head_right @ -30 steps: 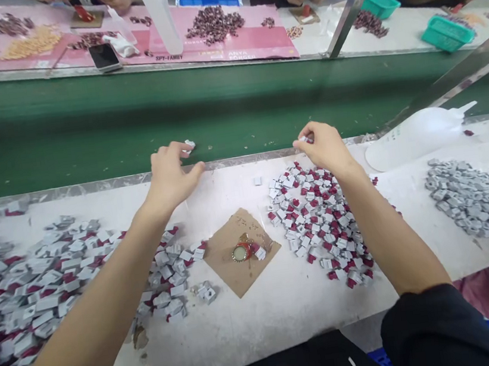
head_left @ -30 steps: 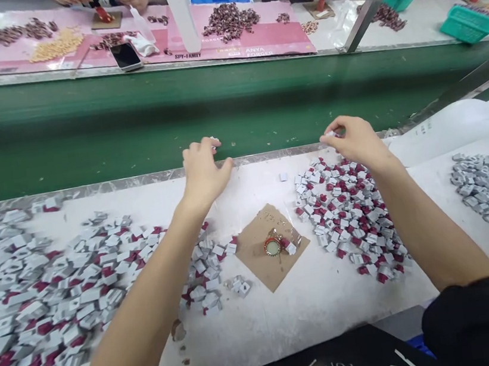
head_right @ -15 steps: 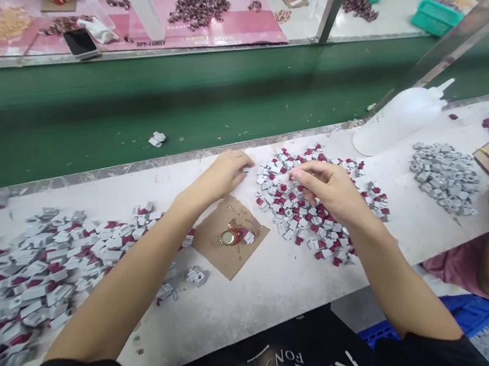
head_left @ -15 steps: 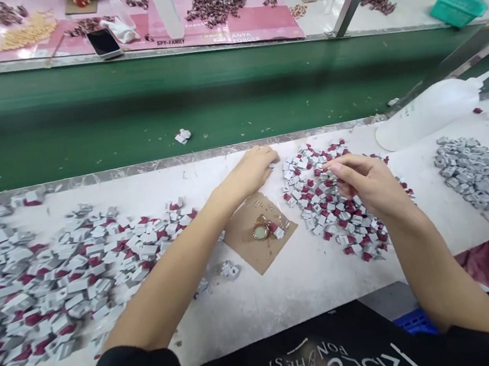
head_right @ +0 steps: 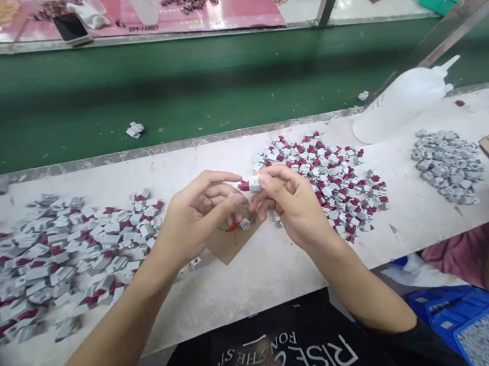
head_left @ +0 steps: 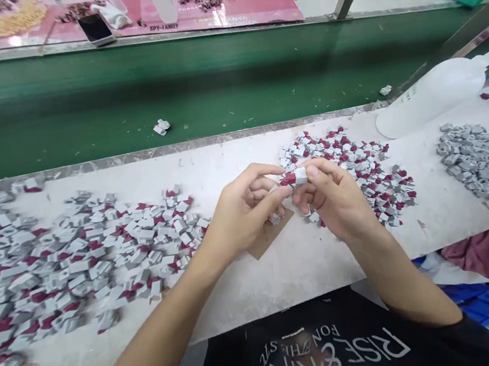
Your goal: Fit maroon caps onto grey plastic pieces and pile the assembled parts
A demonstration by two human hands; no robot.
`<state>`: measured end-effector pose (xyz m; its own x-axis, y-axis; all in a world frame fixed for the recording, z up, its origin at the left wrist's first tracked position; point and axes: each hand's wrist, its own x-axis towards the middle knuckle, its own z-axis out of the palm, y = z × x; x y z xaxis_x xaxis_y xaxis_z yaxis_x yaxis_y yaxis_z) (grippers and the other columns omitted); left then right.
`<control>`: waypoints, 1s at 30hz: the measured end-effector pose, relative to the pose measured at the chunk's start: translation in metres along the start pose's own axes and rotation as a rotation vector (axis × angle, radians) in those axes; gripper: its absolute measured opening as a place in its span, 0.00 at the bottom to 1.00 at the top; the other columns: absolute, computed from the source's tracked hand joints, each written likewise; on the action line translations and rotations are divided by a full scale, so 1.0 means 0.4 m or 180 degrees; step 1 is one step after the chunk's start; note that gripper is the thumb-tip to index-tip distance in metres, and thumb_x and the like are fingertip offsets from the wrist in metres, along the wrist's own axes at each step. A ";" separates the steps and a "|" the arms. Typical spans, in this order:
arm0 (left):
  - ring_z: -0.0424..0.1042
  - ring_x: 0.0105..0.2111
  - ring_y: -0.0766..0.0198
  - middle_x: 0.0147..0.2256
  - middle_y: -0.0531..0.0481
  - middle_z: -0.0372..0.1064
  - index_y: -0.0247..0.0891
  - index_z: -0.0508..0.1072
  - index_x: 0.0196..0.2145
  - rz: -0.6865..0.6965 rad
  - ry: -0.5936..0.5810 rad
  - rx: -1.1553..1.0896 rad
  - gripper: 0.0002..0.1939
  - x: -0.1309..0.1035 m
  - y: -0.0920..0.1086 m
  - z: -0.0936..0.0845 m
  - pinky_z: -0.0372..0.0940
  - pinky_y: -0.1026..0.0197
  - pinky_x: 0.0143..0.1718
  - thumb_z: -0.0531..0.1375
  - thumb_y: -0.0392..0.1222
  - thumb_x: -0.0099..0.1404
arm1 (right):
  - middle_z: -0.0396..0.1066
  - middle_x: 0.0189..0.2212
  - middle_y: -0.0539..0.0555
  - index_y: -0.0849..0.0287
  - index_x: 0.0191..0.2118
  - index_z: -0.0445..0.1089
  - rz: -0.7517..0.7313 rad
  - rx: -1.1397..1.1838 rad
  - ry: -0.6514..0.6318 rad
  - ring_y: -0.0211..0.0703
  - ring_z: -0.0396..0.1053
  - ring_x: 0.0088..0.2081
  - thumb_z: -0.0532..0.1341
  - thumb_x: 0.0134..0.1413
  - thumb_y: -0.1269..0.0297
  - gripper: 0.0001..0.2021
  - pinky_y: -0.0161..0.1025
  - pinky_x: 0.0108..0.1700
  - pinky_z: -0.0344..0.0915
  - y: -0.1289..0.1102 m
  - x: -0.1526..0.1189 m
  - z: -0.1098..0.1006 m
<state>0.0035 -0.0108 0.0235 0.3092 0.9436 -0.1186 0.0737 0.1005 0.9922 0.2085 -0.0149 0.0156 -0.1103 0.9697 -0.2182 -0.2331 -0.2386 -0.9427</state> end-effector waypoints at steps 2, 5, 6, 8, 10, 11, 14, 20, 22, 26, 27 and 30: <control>0.85 0.36 0.59 0.39 0.51 0.85 0.48 0.80 0.56 0.0201 0.0152 0.0123 0.12 -0.033 -0.004 0.011 0.81 0.56 0.40 0.69 0.46 0.76 | 0.77 0.27 0.47 0.49 0.43 0.78 -0.0024 -0.0036 -0.0138 0.44 0.80 0.30 0.78 0.62 0.40 0.20 0.39 0.28 0.75 0.010 -0.012 0.023; 0.85 0.37 0.60 0.42 0.51 0.86 0.48 0.82 0.52 0.0423 0.0359 0.0311 0.07 -0.062 -0.019 0.015 0.81 0.57 0.40 0.68 0.44 0.78 | 0.78 0.26 0.48 0.50 0.43 0.79 -0.0123 -0.0320 -0.0117 0.45 0.81 0.30 0.74 0.67 0.40 0.19 0.41 0.30 0.77 0.023 -0.032 0.034; 0.84 0.36 0.61 0.42 0.52 0.86 0.47 0.83 0.51 0.0429 0.0384 0.0319 0.06 -0.068 -0.023 0.013 0.80 0.58 0.39 0.68 0.44 0.77 | 0.80 0.28 0.49 0.50 0.43 0.80 -0.0190 -0.0475 -0.0085 0.45 0.81 0.31 0.73 0.69 0.41 0.18 0.42 0.31 0.77 0.025 -0.039 0.033; 0.82 0.32 0.62 0.39 0.51 0.85 0.46 0.83 0.47 0.0353 0.0364 0.0242 0.03 -0.078 -0.027 0.004 0.79 0.58 0.36 0.68 0.43 0.78 | 0.84 0.36 0.51 0.49 0.46 0.83 -0.0427 -0.0850 -0.0058 0.44 0.81 0.33 0.72 0.71 0.46 0.13 0.43 0.35 0.80 0.025 -0.055 0.026; 0.80 0.29 0.62 0.35 0.51 0.83 0.45 0.83 0.43 0.0205 0.0207 0.0136 0.04 -0.086 -0.023 -0.007 0.78 0.58 0.34 0.68 0.44 0.78 | 0.86 0.49 0.53 0.44 0.53 0.85 -0.0821 -0.1253 -0.0134 0.47 0.83 0.40 0.74 0.71 0.54 0.09 0.47 0.43 0.83 0.017 -0.072 0.016; 0.79 0.28 0.62 0.34 0.50 0.82 0.45 0.83 0.41 0.0142 0.0100 0.0106 0.06 -0.089 -0.020 -0.012 0.77 0.58 0.32 0.67 0.45 0.78 | 0.85 0.53 0.52 0.41 0.55 0.85 -0.1057 -0.1445 -0.0215 0.49 0.84 0.45 0.75 0.70 0.58 0.12 0.49 0.47 0.84 0.011 -0.080 0.011; 0.77 0.26 0.62 0.29 0.50 0.80 0.44 0.85 0.39 -0.0013 -0.0130 0.0168 0.08 -0.100 -0.007 -0.024 0.74 0.59 0.29 0.68 0.46 0.76 | 0.86 0.49 0.51 0.37 0.52 0.87 -0.1622 -0.1937 -0.0507 0.54 0.83 0.49 0.74 0.69 0.64 0.12 0.55 0.52 0.83 -0.005 -0.098 0.002; 0.81 0.30 0.58 0.29 0.50 0.81 0.46 0.88 0.45 -0.0297 -0.0125 0.0362 0.08 -0.126 -0.026 -0.043 0.75 0.58 0.29 0.69 0.48 0.74 | 0.86 0.41 0.54 0.44 0.43 0.88 -0.1265 -0.1938 -0.0379 0.56 0.83 0.45 0.77 0.65 0.60 0.03 0.57 0.50 0.85 0.024 -0.098 -0.009; 0.85 0.35 0.55 0.35 0.47 0.85 0.45 0.87 0.49 -0.0400 0.0024 0.0288 0.09 -0.138 -0.047 -0.059 0.80 0.56 0.36 0.70 0.47 0.74 | 0.86 0.41 0.55 0.47 0.42 0.88 -0.1019 -0.1723 -0.0128 0.54 0.84 0.44 0.77 0.64 0.58 0.03 0.54 0.49 0.86 0.055 -0.090 -0.015; 0.88 0.45 0.52 0.45 0.42 0.88 0.42 0.84 0.51 -0.0669 0.0511 0.0011 0.11 -0.164 -0.079 -0.090 0.84 0.51 0.46 0.71 0.43 0.72 | 0.86 0.39 0.54 0.49 0.40 0.88 -0.0805 -0.1595 -0.0012 0.51 0.85 0.42 0.77 0.62 0.59 0.03 0.51 0.47 0.86 0.110 -0.079 -0.017; 0.88 0.46 0.51 0.47 0.41 0.87 0.42 0.83 0.51 -0.0702 0.0602 -0.0035 0.11 -0.169 -0.082 -0.094 0.85 0.50 0.48 0.71 0.41 0.72 | 0.86 0.39 0.54 0.49 0.39 0.88 -0.0801 -0.1608 -0.0035 0.50 0.85 0.41 0.77 0.62 0.59 0.03 0.51 0.47 0.86 0.119 -0.078 -0.014; 0.88 0.45 0.51 0.46 0.41 0.87 0.41 0.83 0.48 -0.0737 0.0776 -0.0047 0.08 -0.176 -0.081 -0.098 0.85 0.48 0.52 0.71 0.39 0.72 | 0.87 0.39 0.54 0.49 0.39 0.88 -0.0780 -0.1663 -0.0111 0.51 0.85 0.42 0.77 0.62 0.57 0.04 0.52 0.48 0.86 0.133 -0.077 0.001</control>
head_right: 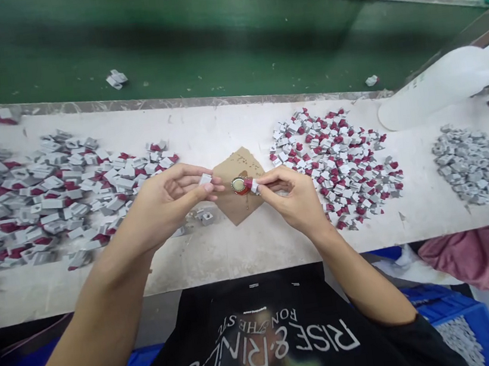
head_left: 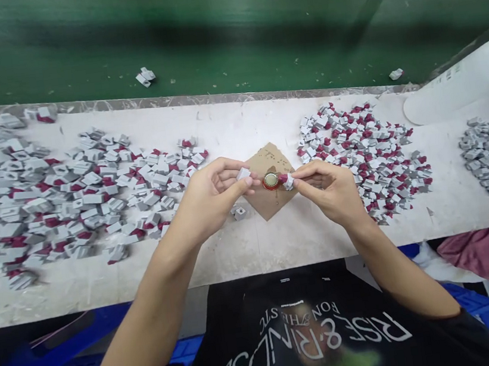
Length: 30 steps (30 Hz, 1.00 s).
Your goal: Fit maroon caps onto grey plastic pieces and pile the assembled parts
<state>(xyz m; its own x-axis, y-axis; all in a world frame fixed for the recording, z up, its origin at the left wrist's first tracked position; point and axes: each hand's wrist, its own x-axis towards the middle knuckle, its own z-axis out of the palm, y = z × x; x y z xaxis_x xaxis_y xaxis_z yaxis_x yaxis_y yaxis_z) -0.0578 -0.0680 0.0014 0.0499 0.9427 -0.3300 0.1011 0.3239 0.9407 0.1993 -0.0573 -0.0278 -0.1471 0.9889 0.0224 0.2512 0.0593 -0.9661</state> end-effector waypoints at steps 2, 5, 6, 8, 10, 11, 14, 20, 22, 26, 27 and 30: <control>0.88 0.46 0.51 0.48 0.42 0.87 0.41 0.84 0.47 -0.0011 0.0063 0.0073 0.07 0.001 0.003 0.001 0.85 0.48 0.52 0.72 0.39 0.71 | 0.87 0.40 0.54 0.49 0.39 0.88 0.0028 -0.0015 -0.0056 0.52 0.85 0.42 0.78 0.63 0.55 0.06 0.52 0.48 0.86 -0.001 0.001 0.010; 0.87 0.46 0.50 0.46 0.44 0.87 0.44 0.86 0.48 0.0007 0.0171 0.0292 0.08 0.007 0.005 0.002 0.84 0.50 0.47 0.72 0.39 0.71 | 0.87 0.40 0.55 0.49 0.38 0.87 0.0065 -0.0017 -0.0104 0.53 0.86 0.43 0.78 0.63 0.53 0.07 0.52 0.46 0.86 0.000 0.005 0.017; 0.86 0.44 0.51 0.43 0.45 0.86 0.45 0.87 0.48 0.0003 0.0218 0.0374 0.08 0.010 0.004 0.002 0.83 0.51 0.46 0.72 0.39 0.72 | 0.87 0.40 0.55 0.49 0.38 0.87 0.0071 -0.0028 -0.0111 0.53 0.86 0.43 0.77 0.63 0.53 0.07 0.52 0.46 0.86 0.000 0.006 0.017; 0.85 0.41 0.52 0.40 0.46 0.84 0.45 0.87 0.48 -0.0016 0.0297 0.0444 0.09 0.016 0.002 0.003 0.83 0.51 0.44 0.72 0.38 0.72 | 0.88 0.40 0.55 0.48 0.38 0.87 0.0078 -0.0063 -0.0117 0.53 0.85 0.42 0.77 0.63 0.54 0.06 0.52 0.45 0.85 0.000 0.007 0.015; 0.85 0.40 0.53 0.40 0.46 0.84 0.44 0.86 0.48 -0.0030 0.0313 0.0356 0.09 0.019 0.000 0.004 0.83 0.51 0.44 0.71 0.37 0.71 | 0.88 0.40 0.54 0.48 0.38 0.87 0.0092 -0.0115 -0.0122 0.53 0.85 0.42 0.77 0.63 0.55 0.05 0.52 0.44 0.84 -0.001 0.008 0.013; 0.85 0.40 0.53 0.41 0.45 0.85 0.43 0.86 0.48 -0.0030 0.0306 0.0294 0.09 0.020 0.000 0.005 0.83 0.51 0.44 0.71 0.37 0.71 | 0.88 0.40 0.54 0.48 0.38 0.87 0.0101 -0.0144 -0.0124 0.53 0.85 0.42 0.77 0.63 0.56 0.05 0.52 0.43 0.84 -0.002 0.009 0.012; 0.85 0.41 0.53 0.42 0.44 0.86 0.42 0.86 0.48 -0.0068 0.0266 0.0258 0.09 0.022 0.004 0.010 0.84 0.50 0.45 0.72 0.36 0.70 | 0.88 0.40 0.54 0.48 0.38 0.87 0.0146 -0.0195 -0.0108 0.53 0.85 0.42 0.77 0.63 0.57 0.04 0.51 0.43 0.82 0.000 0.010 0.011; 0.86 0.43 0.51 0.44 0.43 0.86 0.42 0.85 0.47 -0.0100 0.0209 0.0222 0.08 0.024 0.013 0.023 0.84 0.48 0.47 0.72 0.36 0.71 | 0.89 0.40 0.55 0.49 0.38 0.88 0.0366 -0.0008 -0.0215 0.53 0.85 0.39 0.79 0.60 0.54 0.06 0.52 0.42 0.83 0.009 0.019 0.010; 0.87 0.44 0.51 0.45 0.43 0.86 0.41 0.85 0.48 -0.0109 0.0189 0.0165 0.08 0.025 0.013 0.027 0.84 0.47 0.48 0.71 0.34 0.72 | 0.90 0.41 0.55 0.49 0.38 0.89 0.0389 0.0025 -0.0254 0.53 0.86 0.40 0.79 0.60 0.55 0.06 0.51 0.42 0.84 0.009 0.022 0.010; 0.88 0.43 0.52 0.44 0.43 0.87 0.40 0.85 0.48 -0.0018 0.0107 -0.0008 0.08 0.030 0.005 0.031 0.84 0.48 0.51 0.70 0.33 0.72 | 0.90 0.42 0.55 0.50 0.39 0.89 0.0357 0.0056 -0.0274 0.52 0.86 0.40 0.78 0.61 0.57 0.05 0.50 0.41 0.83 0.006 0.025 0.011; 0.88 0.43 0.52 0.44 0.43 0.87 0.40 0.85 0.47 0.0026 0.0093 -0.0035 0.08 0.032 0.002 0.031 0.84 0.48 0.51 0.69 0.34 0.72 | 0.90 0.42 0.55 0.51 0.39 0.89 0.0338 0.0051 -0.0275 0.52 0.86 0.40 0.78 0.62 0.58 0.04 0.49 0.41 0.83 0.005 0.025 0.012; 0.87 0.42 0.53 0.41 0.45 0.87 0.41 0.85 0.48 0.0155 0.0088 -0.0038 0.07 0.038 -0.010 0.027 0.84 0.48 0.50 0.70 0.37 0.72 | 0.89 0.40 0.55 0.51 0.39 0.89 0.0283 -0.0024 -0.0290 0.50 0.85 0.39 0.78 0.62 0.58 0.05 0.48 0.40 0.82 0.003 0.025 0.012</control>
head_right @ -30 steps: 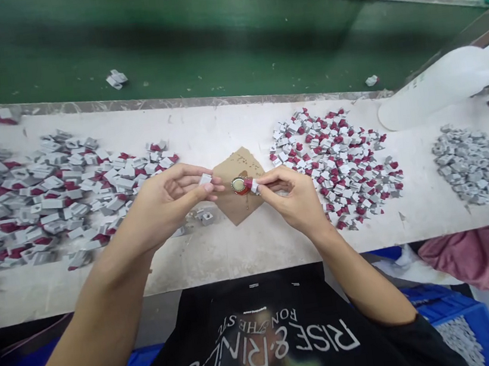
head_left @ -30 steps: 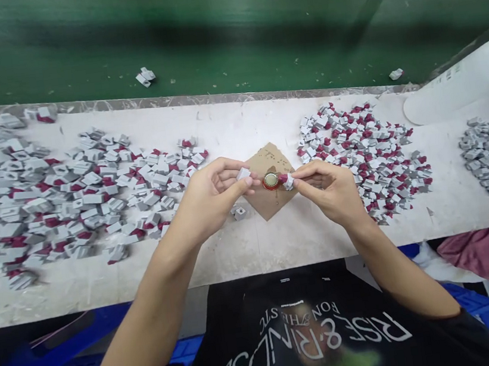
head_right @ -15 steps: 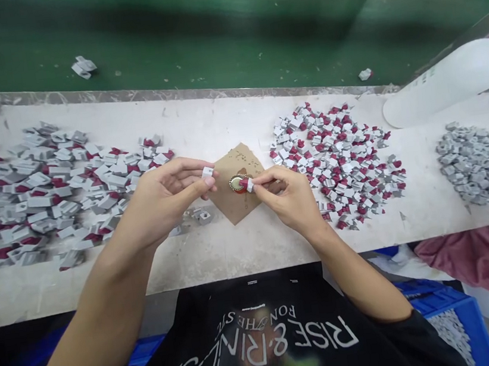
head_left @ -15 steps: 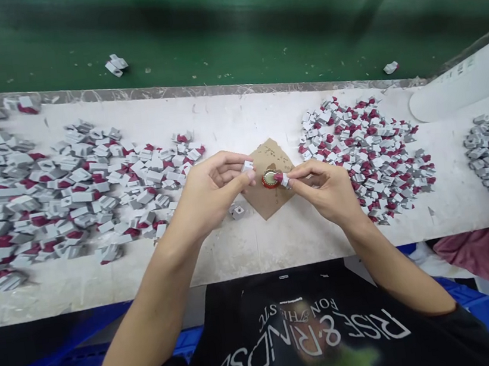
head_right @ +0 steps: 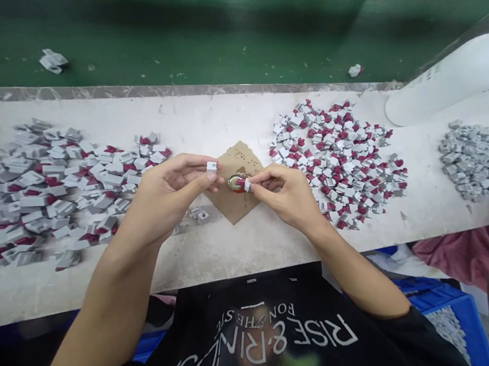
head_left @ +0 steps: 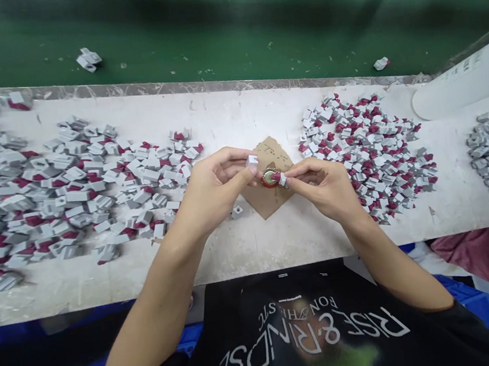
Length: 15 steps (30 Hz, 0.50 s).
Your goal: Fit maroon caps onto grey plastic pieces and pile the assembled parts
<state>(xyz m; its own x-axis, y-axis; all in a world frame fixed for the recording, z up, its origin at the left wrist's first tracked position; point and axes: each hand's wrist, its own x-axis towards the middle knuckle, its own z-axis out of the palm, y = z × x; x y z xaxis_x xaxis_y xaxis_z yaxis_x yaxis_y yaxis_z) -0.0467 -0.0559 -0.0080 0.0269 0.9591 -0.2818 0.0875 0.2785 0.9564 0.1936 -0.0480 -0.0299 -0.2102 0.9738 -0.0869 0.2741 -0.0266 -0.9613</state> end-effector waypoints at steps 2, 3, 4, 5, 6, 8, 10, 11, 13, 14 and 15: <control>0.87 0.40 0.53 0.38 0.46 0.87 0.41 0.85 0.49 0.0071 0.0009 0.0004 0.08 0.005 -0.007 -0.003 0.83 0.48 0.48 0.71 0.39 0.72 | 0.89 0.40 0.55 0.51 0.39 0.89 -0.0050 -0.0076 0.0003 0.50 0.84 0.39 0.78 0.63 0.57 0.05 0.47 0.39 0.81 -0.002 0.000 -0.002; 0.87 0.39 0.53 0.37 0.47 0.87 0.41 0.85 0.48 0.0103 0.0030 -0.0011 0.09 0.007 -0.009 -0.004 0.83 0.49 0.48 0.71 0.39 0.71 | 0.89 0.40 0.55 0.51 0.39 0.89 -0.0068 -0.0070 0.0019 0.49 0.84 0.39 0.78 0.63 0.57 0.05 0.47 0.39 0.81 -0.003 0.000 -0.004; 0.87 0.39 0.53 0.36 0.47 0.86 0.41 0.85 0.48 0.0134 0.0057 -0.0042 0.09 0.009 -0.010 -0.004 0.83 0.49 0.47 0.72 0.39 0.71 | 0.89 0.39 0.55 0.51 0.39 0.89 -0.0078 -0.0009 0.0046 0.49 0.83 0.39 0.78 0.63 0.57 0.05 0.48 0.40 0.80 -0.004 0.001 -0.006; 0.87 0.39 0.53 0.36 0.47 0.86 0.41 0.85 0.48 0.0160 0.0071 -0.0085 0.09 0.012 -0.009 -0.003 0.83 0.49 0.47 0.72 0.39 0.70 | 0.89 0.39 0.54 0.51 0.39 0.88 -0.0073 0.0106 0.0080 0.49 0.83 0.39 0.78 0.62 0.57 0.05 0.48 0.40 0.81 -0.006 0.002 -0.010; 0.87 0.39 0.53 0.37 0.47 0.87 0.41 0.85 0.48 0.0189 0.0068 -0.0138 0.09 0.014 -0.007 0.000 0.83 0.50 0.48 0.73 0.39 0.70 | 0.88 0.39 0.54 0.50 0.38 0.88 -0.0050 0.0254 0.0129 0.49 0.84 0.39 0.79 0.61 0.58 0.05 0.48 0.41 0.81 -0.009 0.004 -0.014; 0.87 0.43 0.53 0.41 0.45 0.88 0.40 0.85 0.48 0.0263 0.0009 -0.0263 0.09 0.017 0.002 0.008 0.83 0.50 0.49 0.73 0.39 0.70 | 0.88 0.38 0.52 0.49 0.37 0.88 0.0006 0.0546 0.0261 0.49 0.84 0.38 0.80 0.58 0.58 0.05 0.48 0.41 0.82 -0.016 0.011 -0.022; 0.88 0.46 0.52 0.45 0.43 0.88 0.39 0.85 0.49 0.0299 -0.0116 -0.0358 0.10 0.020 0.016 0.020 0.83 0.51 0.51 0.73 0.40 0.71 | 0.87 0.37 0.51 0.48 0.37 0.87 0.0017 0.0765 0.0405 0.48 0.84 0.39 0.81 0.57 0.59 0.05 0.47 0.42 0.82 -0.027 0.022 -0.031; 0.88 0.47 0.52 0.46 0.43 0.89 0.39 0.85 0.50 0.0308 -0.0180 -0.0411 0.10 0.021 0.024 0.028 0.83 0.51 0.52 0.73 0.41 0.72 | 0.87 0.37 0.51 0.48 0.37 0.87 0.0010 0.0856 0.0463 0.48 0.84 0.39 0.81 0.57 0.60 0.05 0.46 0.43 0.82 -0.034 0.028 -0.035; 0.88 0.47 0.52 0.46 0.42 0.89 0.38 0.85 0.51 0.0318 -0.0292 -0.0533 0.11 0.024 0.038 0.042 0.83 0.52 0.52 0.73 0.41 0.73 | 0.86 0.36 0.50 0.48 0.37 0.88 -0.0005 0.1031 0.0511 0.46 0.83 0.39 0.80 0.56 0.62 0.04 0.45 0.44 0.81 -0.047 0.042 -0.041; 0.88 0.46 0.53 0.45 0.42 0.89 0.38 0.85 0.51 0.0324 -0.0339 -0.0590 0.11 0.025 0.044 0.049 0.84 0.52 0.52 0.73 0.41 0.73 | 0.86 0.36 0.50 0.48 0.37 0.88 -0.0002 0.1097 0.0504 0.45 0.83 0.39 0.80 0.55 0.63 0.05 0.45 0.44 0.81 -0.052 0.048 -0.043; 0.89 0.45 0.53 0.45 0.42 0.89 0.38 0.85 0.52 0.0333 -0.0380 -0.0639 0.11 0.026 0.048 0.055 0.84 0.52 0.51 0.73 0.41 0.74 | 0.86 0.36 0.50 0.48 0.37 0.88 0.0010 0.1142 0.0478 0.45 0.82 0.39 0.81 0.55 0.63 0.05 0.45 0.45 0.80 -0.057 0.053 -0.044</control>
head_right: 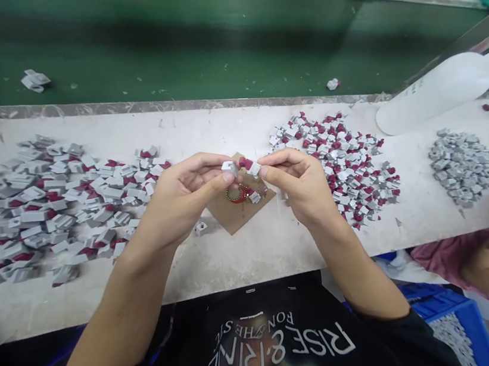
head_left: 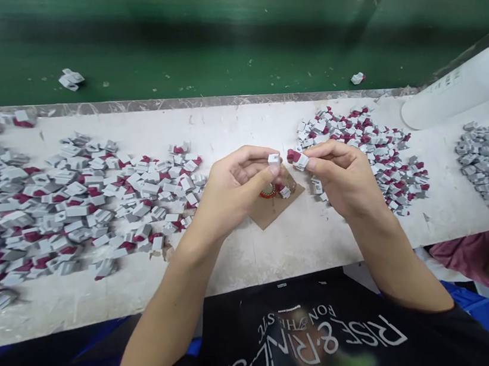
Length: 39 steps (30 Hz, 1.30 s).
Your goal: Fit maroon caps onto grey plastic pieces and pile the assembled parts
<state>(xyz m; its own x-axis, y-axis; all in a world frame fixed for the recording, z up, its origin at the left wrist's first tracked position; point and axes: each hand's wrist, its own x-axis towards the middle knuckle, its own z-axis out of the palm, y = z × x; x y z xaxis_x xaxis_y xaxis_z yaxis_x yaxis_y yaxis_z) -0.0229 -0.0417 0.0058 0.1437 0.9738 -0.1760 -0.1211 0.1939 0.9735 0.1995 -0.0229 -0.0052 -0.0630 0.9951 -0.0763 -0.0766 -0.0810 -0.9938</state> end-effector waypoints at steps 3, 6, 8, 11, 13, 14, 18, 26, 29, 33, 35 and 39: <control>0.89 0.43 0.53 0.44 0.43 0.89 0.39 0.85 0.51 0.0024 -0.0062 -0.0072 0.10 0.006 0.004 0.012 0.84 0.52 0.49 0.73 0.41 0.74 | 0.86 0.36 0.50 0.48 0.37 0.88 0.0060 0.0066 -0.0060 0.45 0.82 0.39 0.81 0.54 0.63 0.05 0.46 0.45 0.80 -0.008 0.009 0.002; 0.89 0.42 0.55 0.44 0.44 0.89 0.39 0.86 0.50 0.0059 -0.0084 -0.0111 0.09 0.010 0.002 0.014 0.84 0.55 0.47 0.74 0.40 0.74 | 0.86 0.35 0.50 0.48 0.37 0.89 0.0123 0.0111 -0.0069 0.45 0.82 0.39 0.81 0.53 0.63 0.06 0.45 0.45 0.79 -0.008 0.011 0.002; 0.89 0.42 0.56 0.44 0.44 0.89 0.38 0.86 0.50 0.0079 -0.0103 -0.0121 0.09 0.012 -0.002 0.014 0.84 0.56 0.47 0.74 0.40 0.74 | 0.86 0.35 0.49 0.48 0.37 0.89 0.0163 0.0122 -0.0087 0.45 0.82 0.38 0.81 0.53 0.63 0.06 0.45 0.45 0.79 -0.005 0.010 0.002; 0.89 0.43 0.55 0.45 0.43 0.89 0.39 0.86 0.49 0.0105 -0.0104 -0.0115 0.09 0.014 -0.009 0.013 0.84 0.55 0.47 0.75 0.42 0.73 | 0.86 0.35 0.49 0.47 0.37 0.89 0.0208 0.0140 -0.0104 0.45 0.82 0.38 0.81 0.54 0.62 0.05 0.45 0.44 0.79 -0.003 0.010 0.001; 0.89 0.43 0.54 0.45 0.43 0.89 0.39 0.86 0.49 0.0101 -0.0095 -0.0111 0.10 0.015 -0.012 0.012 0.84 0.54 0.47 0.75 0.44 0.73 | 0.86 0.35 0.50 0.48 0.37 0.88 0.0225 0.0126 -0.0115 0.45 0.82 0.38 0.82 0.54 0.61 0.06 0.45 0.44 0.80 -0.004 0.011 0.001; 0.89 0.43 0.53 0.44 0.43 0.89 0.39 0.86 0.49 0.0091 -0.0100 -0.0109 0.11 0.016 -0.013 0.013 0.84 0.54 0.47 0.75 0.45 0.73 | 0.86 0.35 0.50 0.48 0.37 0.88 0.0228 0.0102 -0.0121 0.45 0.82 0.38 0.82 0.54 0.60 0.06 0.45 0.43 0.80 -0.004 0.012 0.000; 0.89 0.46 0.53 0.46 0.42 0.89 0.40 0.86 0.50 0.0109 -0.0135 -0.0107 0.12 0.017 -0.014 0.013 0.84 0.54 0.48 0.75 0.47 0.73 | 0.86 0.35 0.51 0.48 0.37 0.88 0.0223 -0.0014 -0.0120 0.47 0.83 0.38 0.82 0.54 0.58 0.07 0.47 0.43 0.81 -0.006 0.013 -0.001; 0.88 0.44 0.55 0.45 0.44 0.88 0.39 0.87 0.46 0.0213 -0.0222 0.0222 0.05 0.012 0.004 0.008 0.84 0.55 0.48 0.74 0.40 0.73 | 0.87 0.37 0.53 0.50 0.36 0.88 0.0071 -0.0157 -0.0337 0.48 0.85 0.39 0.84 0.55 0.57 0.08 0.46 0.42 0.84 -0.015 0.009 -0.006; 0.88 0.44 0.54 0.44 0.44 0.88 0.39 0.87 0.45 0.0234 -0.0286 0.0347 0.05 0.014 0.012 0.007 0.84 0.55 0.48 0.74 0.38 0.71 | 0.87 0.38 0.53 0.51 0.35 0.88 0.0070 -0.0189 -0.0470 0.47 0.85 0.39 0.83 0.54 0.59 0.07 0.45 0.41 0.84 -0.019 0.016 -0.012; 0.89 0.43 0.52 0.42 0.45 0.88 0.41 0.86 0.44 0.0169 -0.0427 0.0364 0.05 0.030 0.012 0.002 0.85 0.53 0.47 0.74 0.41 0.72 | 0.87 0.37 0.53 0.50 0.34 0.87 0.0134 -0.0209 -0.0465 0.46 0.84 0.37 0.82 0.54 0.62 0.05 0.45 0.39 0.83 -0.012 0.035 -0.013; 0.89 0.42 0.52 0.42 0.45 0.88 0.43 0.85 0.44 0.0140 -0.0471 0.0345 0.04 0.047 0.010 -0.004 0.85 0.51 0.47 0.73 0.43 0.73 | 0.87 0.37 0.53 0.50 0.34 0.87 0.0197 -0.0203 -0.0505 0.46 0.84 0.37 0.81 0.54 0.62 0.05 0.45 0.39 0.83 -0.005 0.048 -0.011; 0.88 0.39 0.50 0.39 0.46 0.89 0.45 0.85 0.43 0.0076 -0.0633 0.0482 0.07 0.114 0.011 -0.016 0.83 0.49 0.43 0.73 0.48 0.72 | 0.88 0.38 0.54 0.52 0.36 0.87 0.0232 -0.0288 -0.0521 0.47 0.85 0.39 0.81 0.53 0.57 0.08 0.45 0.43 0.82 0.005 0.093 -0.022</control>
<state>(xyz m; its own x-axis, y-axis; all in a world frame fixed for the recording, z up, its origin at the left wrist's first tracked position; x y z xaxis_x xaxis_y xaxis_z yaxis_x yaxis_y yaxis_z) -0.0231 0.0042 0.0011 0.3347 0.9326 -0.1352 0.0197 0.1366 0.9904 0.2059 0.0145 -0.0107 -0.2267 0.9637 -0.1414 0.0232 -0.1397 -0.9899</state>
